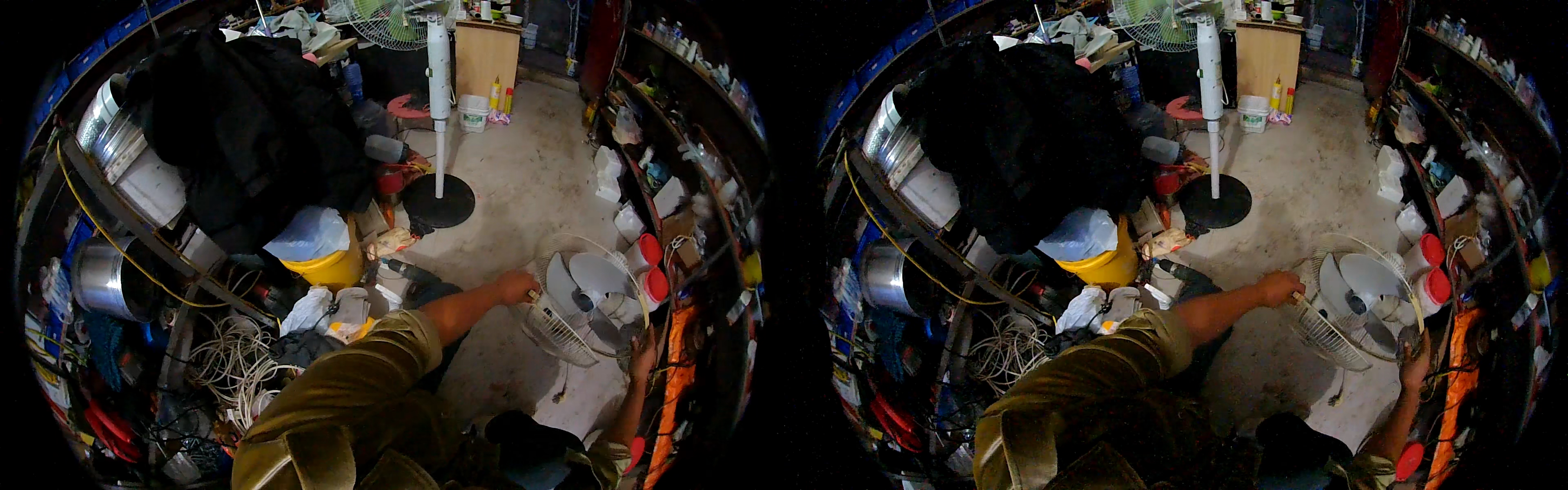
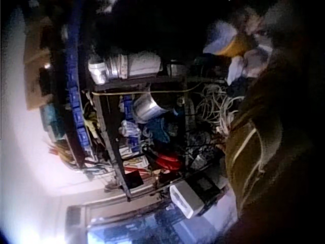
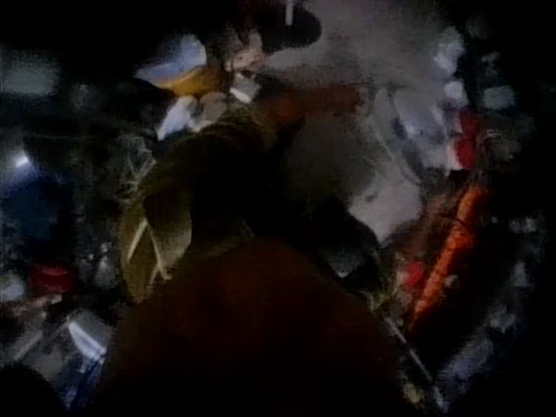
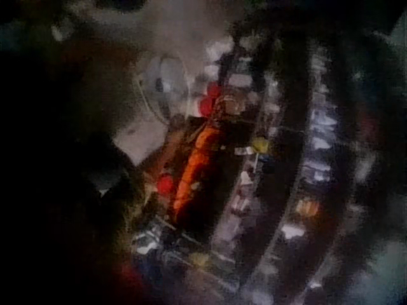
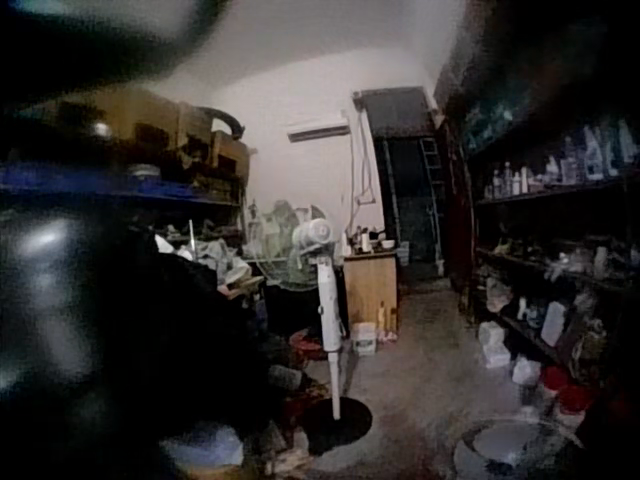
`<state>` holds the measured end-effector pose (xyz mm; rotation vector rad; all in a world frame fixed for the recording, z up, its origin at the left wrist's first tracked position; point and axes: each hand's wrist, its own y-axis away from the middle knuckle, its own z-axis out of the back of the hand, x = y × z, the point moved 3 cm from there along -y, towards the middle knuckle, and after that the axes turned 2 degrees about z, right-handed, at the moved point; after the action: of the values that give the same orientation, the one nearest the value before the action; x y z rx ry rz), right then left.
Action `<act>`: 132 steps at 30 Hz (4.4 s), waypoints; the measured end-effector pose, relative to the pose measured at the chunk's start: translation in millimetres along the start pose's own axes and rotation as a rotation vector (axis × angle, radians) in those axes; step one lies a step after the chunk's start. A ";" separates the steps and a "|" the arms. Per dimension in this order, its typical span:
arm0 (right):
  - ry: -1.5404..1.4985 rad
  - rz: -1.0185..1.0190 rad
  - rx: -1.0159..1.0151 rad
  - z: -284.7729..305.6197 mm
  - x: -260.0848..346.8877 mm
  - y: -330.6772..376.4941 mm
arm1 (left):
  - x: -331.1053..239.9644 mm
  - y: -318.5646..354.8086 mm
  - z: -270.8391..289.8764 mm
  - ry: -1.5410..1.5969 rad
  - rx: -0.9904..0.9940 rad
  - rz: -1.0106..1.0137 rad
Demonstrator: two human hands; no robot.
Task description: The person carries a white pedestal fan from outside into a cluttered workshop and places it on the floor. They then sit on a small stool and disassemble the fan by removing the front grille, the fan blades, and the rear grille, and finally use a power drill to remove screws from the motor housing.
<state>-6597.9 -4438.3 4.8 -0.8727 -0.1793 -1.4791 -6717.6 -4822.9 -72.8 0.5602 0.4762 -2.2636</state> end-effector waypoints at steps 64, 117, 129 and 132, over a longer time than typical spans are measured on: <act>-0.019 -0.217 0.317 -172.6 -28.4 83.2 | 67.0 -66.9 -16.5 0.066 0.171 -0.223; 0.434 0.250 -0.529 70.2 178.4 170.8 | 20.8 72.6 126.9 1.243 -0.071 0.523; 0.086 -0.294 -0.469 -48.4 -77.2 -34.8 | 274.1 -63.9 80.6 1.179 -0.706 0.899; 0.126 -0.325 -0.553 -86.4 -137.1 -70.7 | 335.7 -124.6 36.2 1.109 -0.786 1.054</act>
<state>-6715.5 -4372.6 -109.6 -1.2260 0.2034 -1.9259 -7029.4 -4952.2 -197.8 1.2139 1.1577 -0.5311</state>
